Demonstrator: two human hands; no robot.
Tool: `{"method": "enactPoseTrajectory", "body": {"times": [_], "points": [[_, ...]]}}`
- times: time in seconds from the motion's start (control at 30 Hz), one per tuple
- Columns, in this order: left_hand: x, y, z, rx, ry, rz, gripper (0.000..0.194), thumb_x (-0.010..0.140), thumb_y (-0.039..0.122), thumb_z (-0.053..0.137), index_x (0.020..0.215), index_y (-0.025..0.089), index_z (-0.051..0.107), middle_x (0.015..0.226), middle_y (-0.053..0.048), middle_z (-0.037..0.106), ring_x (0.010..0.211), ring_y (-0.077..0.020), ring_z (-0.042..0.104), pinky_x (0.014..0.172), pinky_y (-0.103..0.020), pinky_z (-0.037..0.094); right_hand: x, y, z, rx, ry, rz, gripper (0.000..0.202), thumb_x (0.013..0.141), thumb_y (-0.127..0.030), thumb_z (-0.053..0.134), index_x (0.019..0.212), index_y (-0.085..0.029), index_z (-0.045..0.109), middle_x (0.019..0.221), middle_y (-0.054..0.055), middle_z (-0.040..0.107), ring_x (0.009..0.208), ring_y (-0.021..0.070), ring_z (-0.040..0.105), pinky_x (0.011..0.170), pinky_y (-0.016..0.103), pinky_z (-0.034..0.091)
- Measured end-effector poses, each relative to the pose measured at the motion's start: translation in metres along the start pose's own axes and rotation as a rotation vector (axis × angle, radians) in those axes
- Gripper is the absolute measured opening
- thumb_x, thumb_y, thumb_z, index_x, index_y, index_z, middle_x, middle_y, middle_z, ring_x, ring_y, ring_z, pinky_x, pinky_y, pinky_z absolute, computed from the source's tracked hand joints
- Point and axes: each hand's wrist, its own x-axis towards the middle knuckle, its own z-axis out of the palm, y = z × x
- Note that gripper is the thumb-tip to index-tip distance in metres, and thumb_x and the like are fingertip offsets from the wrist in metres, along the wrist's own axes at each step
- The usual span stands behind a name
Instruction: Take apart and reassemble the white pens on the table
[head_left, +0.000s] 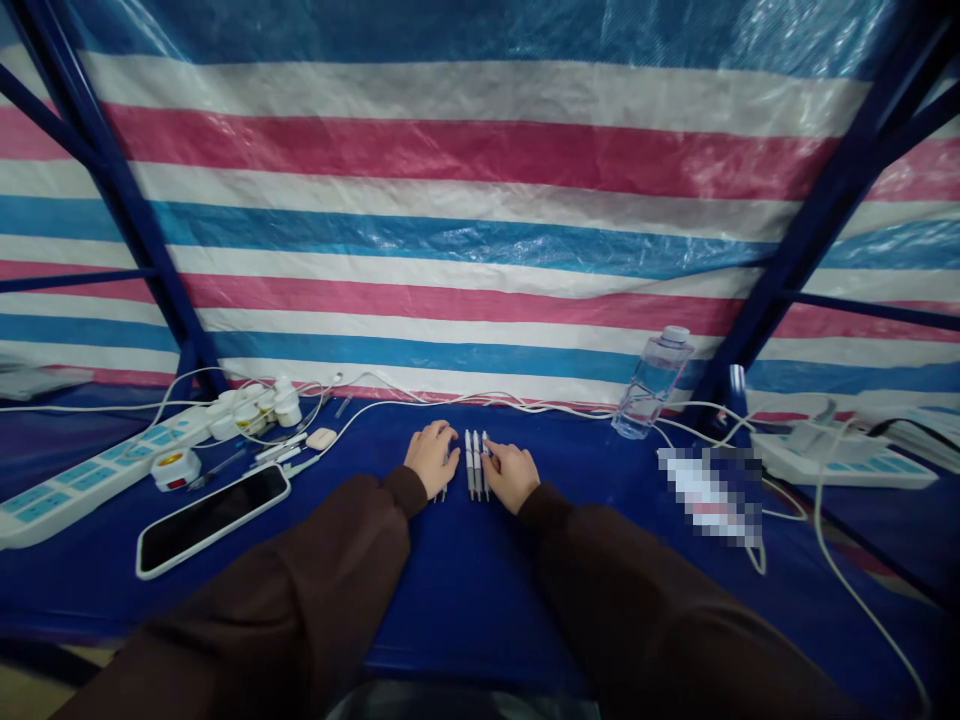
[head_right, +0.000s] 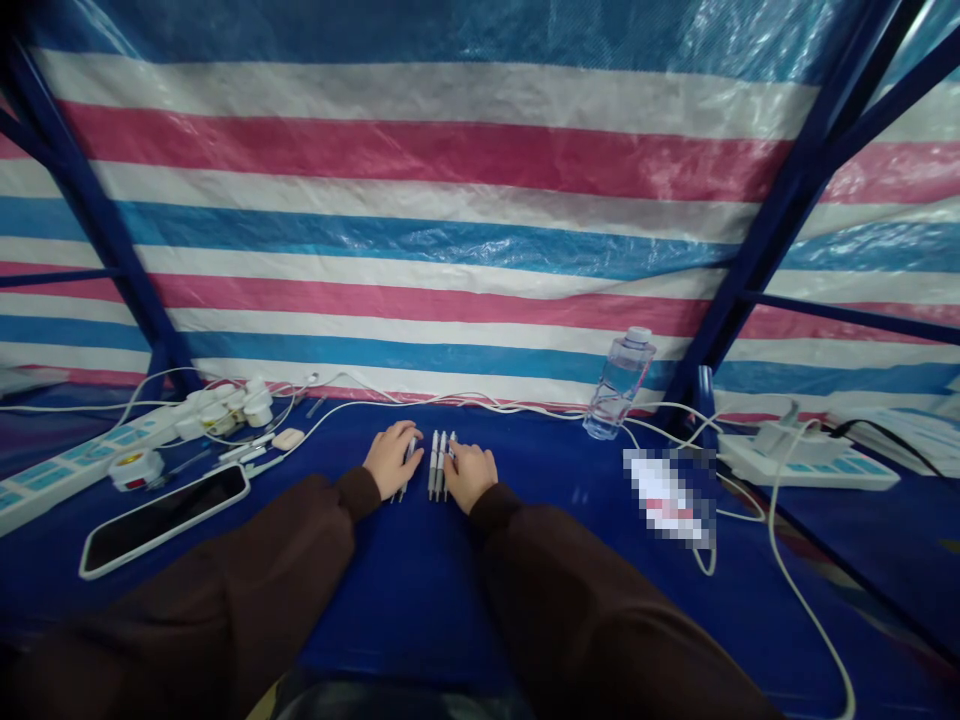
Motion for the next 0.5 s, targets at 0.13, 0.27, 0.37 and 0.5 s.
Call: {"method": "enactPoseTrajectory", "body": {"times": [0.13,0.27,0.37,0.5], "points": [[-0.0008,0.0018,-0.0049,0.143,0.053,-0.152,0.014,0.076,0.033,0.049,0.082,0.019,0.049,0.094,-0.008,0.051,0.089,-0.0241,0.049,0.076,-0.038,0.037,-0.0004,0.001,0.0014,0.017,0.048,-0.01,0.031,0.088,-0.029,0.037,0.109,-0.019,0.058,0.076,0.003,0.064,0.075,0.0159,0.053,0.066,0.026,0.027],[-0.0025,0.0017,-0.0037,0.172,0.008,-0.196,0.02,0.072,0.038,0.053,0.077,0.019,0.048,0.091,-0.009,0.048,0.091,-0.0269,0.047,0.077,-0.04,0.035,-0.0002,0.0014,0.0021,0.031,0.05,-0.004,0.032,0.088,-0.029,0.037,0.11,-0.019,0.058,0.077,0.004,0.064,0.076,0.0162,0.053,0.066,0.027,0.027],[-0.003,-0.0003,-0.0003,0.179,-0.027,-0.208,0.022,0.072,0.04,0.053,0.077,0.018,0.049,0.091,-0.01,0.047,0.091,-0.0274,0.046,0.077,-0.041,0.035,-0.0003,0.0014,0.0024,0.05,0.051,-0.012,0.032,0.087,-0.029,0.037,0.11,-0.019,0.058,0.076,0.003,0.064,0.075,0.0164,0.052,0.067,0.027,0.027],[-0.0029,-0.0036,0.0038,0.202,-0.052,-0.193,0.022,0.074,0.04,0.05,0.074,0.018,0.051,0.09,-0.01,0.046,0.089,-0.0266,0.046,0.075,-0.039,0.036,-0.0012,0.0002,0.0015,0.067,0.038,-0.042,0.032,0.086,-0.029,0.04,0.109,-0.019,0.059,0.075,0.003,0.064,0.073,0.0161,0.051,0.066,0.027,0.026]]}}
